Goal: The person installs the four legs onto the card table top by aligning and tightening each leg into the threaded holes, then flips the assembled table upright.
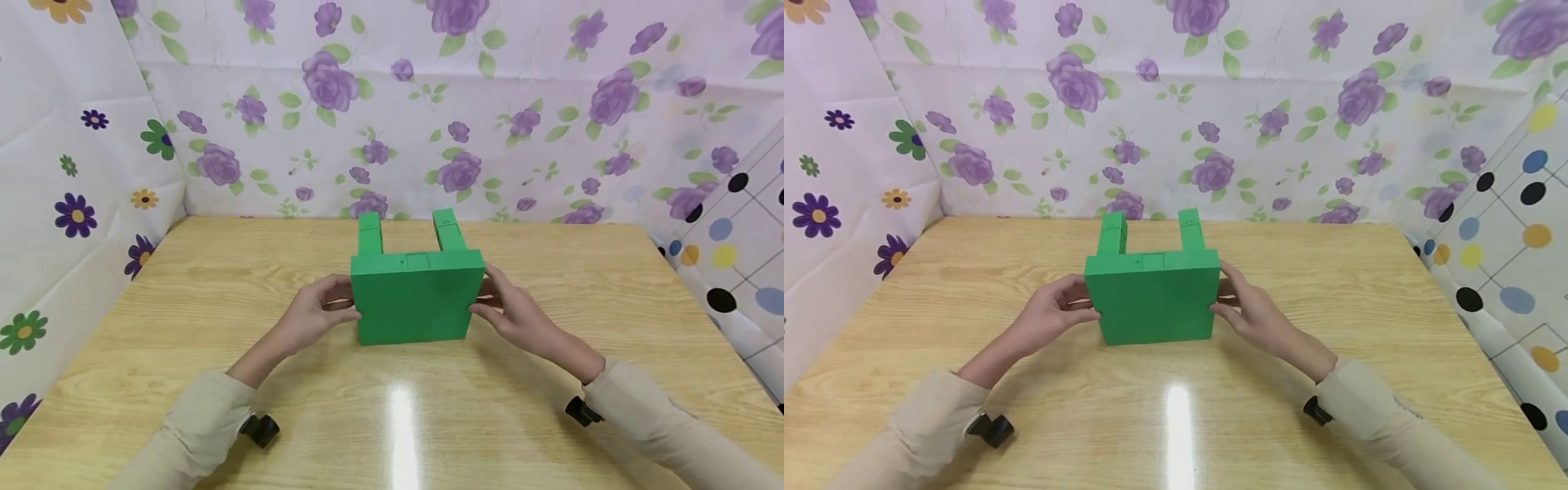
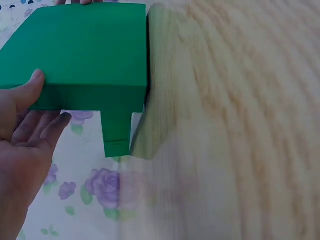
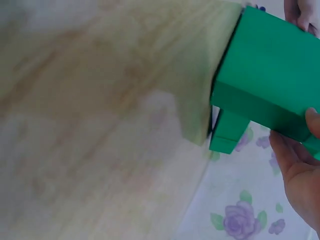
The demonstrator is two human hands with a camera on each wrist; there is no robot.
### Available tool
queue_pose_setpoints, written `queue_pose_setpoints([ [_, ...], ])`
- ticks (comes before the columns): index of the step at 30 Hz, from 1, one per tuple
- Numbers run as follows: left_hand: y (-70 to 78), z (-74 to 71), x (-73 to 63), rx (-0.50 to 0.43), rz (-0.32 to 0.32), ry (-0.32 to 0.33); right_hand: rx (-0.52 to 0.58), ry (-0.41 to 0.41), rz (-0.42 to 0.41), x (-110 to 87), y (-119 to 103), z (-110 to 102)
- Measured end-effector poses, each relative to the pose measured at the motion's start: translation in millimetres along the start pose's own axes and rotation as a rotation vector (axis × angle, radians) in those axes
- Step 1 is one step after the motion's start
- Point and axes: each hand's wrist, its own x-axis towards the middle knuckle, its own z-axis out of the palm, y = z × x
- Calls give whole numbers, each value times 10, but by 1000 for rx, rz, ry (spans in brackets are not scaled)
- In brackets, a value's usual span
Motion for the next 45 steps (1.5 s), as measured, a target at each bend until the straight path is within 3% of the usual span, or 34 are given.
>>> queue_pose_setpoints([
  [8,134,32,10,-131,104,149,53,84,23,32,-146,34],
  [14,299,37,69,-218,167,274,22,180,3,159,-307,-27],
  [17,422,18,111,-214,210,290,19,218,2,222,-397,-96],
  [20,545,-19,143,-165,206,278,31,209,27,270,-478,-192],
  [26,712,-113,177,-44,145,220,79,81,213,387,-597,-410],
  [31,731,-184,253,-25,33,137,148,-17,386,452,-582,-505],
  [36,677,-229,345,-51,-101,38,318,-79,462,474,-470,-501],
  [40,600,-237,389,-89,-167,-27,431,-110,498,485,-377,-456],
  [45,506,-236,390,-125,-214,-21,473,-149,531,512,-300,-412],
])
